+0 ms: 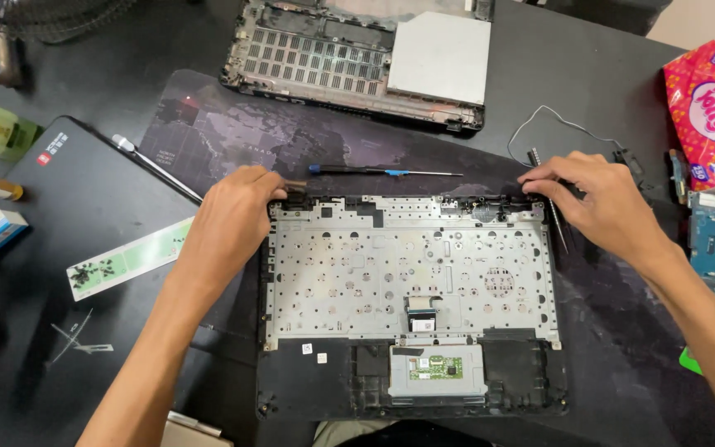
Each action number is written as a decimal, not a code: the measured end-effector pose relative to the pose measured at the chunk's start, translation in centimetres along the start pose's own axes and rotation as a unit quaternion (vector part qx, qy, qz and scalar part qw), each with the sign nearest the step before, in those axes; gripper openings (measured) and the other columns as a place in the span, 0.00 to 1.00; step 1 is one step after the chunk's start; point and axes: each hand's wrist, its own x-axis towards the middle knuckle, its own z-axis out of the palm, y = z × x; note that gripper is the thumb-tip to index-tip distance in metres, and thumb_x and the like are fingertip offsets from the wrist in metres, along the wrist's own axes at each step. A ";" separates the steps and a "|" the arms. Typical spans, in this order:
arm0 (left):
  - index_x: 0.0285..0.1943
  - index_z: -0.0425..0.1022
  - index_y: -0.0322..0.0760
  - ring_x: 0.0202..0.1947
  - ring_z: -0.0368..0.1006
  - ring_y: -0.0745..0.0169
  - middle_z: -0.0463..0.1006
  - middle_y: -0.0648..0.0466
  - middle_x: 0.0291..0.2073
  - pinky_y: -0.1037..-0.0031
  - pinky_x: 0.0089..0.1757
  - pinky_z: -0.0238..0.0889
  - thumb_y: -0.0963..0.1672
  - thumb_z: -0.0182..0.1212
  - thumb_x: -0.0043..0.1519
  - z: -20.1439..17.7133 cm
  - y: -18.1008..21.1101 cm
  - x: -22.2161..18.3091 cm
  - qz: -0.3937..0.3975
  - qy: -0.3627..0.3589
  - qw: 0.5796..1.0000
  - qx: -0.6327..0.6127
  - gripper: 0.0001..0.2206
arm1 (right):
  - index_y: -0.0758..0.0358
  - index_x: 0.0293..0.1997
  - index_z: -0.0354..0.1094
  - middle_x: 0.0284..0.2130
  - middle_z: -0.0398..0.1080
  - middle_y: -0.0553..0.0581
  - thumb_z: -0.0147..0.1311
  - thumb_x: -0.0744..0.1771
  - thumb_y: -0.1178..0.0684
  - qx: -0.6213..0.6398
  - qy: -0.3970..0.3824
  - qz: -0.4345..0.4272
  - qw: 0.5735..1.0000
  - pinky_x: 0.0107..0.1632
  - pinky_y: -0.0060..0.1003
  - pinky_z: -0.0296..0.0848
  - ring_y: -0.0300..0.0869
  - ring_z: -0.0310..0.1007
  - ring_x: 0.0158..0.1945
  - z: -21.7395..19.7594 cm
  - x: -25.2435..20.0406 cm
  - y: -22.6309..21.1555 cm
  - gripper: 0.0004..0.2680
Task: Disassembling and working on internal components of a laptop at a repair bench.
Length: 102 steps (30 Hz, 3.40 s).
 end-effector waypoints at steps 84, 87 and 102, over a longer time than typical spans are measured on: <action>0.37 0.74 0.31 0.39 0.69 0.46 0.71 0.46 0.34 0.58 0.42 0.63 0.42 0.63 0.64 11.1 15.9 5.8 0.056 -0.046 0.997 -0.014 0.07 | 0.68 0.64 0.59 0.35 0.73 0.59 0.50 0.73 0.56 0.452 0.212 0.175 0.849 0.43 0.30 0.77 0.37 0.74 0.36 2.8 -6.4 -3.7 0.12; 0.37 0.74 0.31 0.39 0.70 0.46 0.71 0.47 0.34 0.59 0.44 0.64 0.40 0.61 0.62 11.3 15.9 5.7 0.050 -0.030 0.998 -0.036 0.04 | 0.67 0.66 0.59 0.34 0.72 0.59 0.51 0.72 0.59 0.507 0.175 0.224 0.814 0.39 0.31 0.73 0.37 0.70 0.34 4.0 -6.2 -3.3 0.13; 0.43 0.72 0.29 0.39 0.71 0.45 0.74 0.47 0.36 0.61 0.43 0.64 0.39 0.59 0.66 12.0 15.1 7.7 -0.015 -0.038 0.965 -0.260 0.03 | 0.69 0.54 0.70 0.41 0.74 0.58 0.54 0.70 0.63 0.359 0.179 0.112 0.909 0.44 0.28 0.78 0.37 0.79 0.41 5.4 -6.9 -3.1 0.07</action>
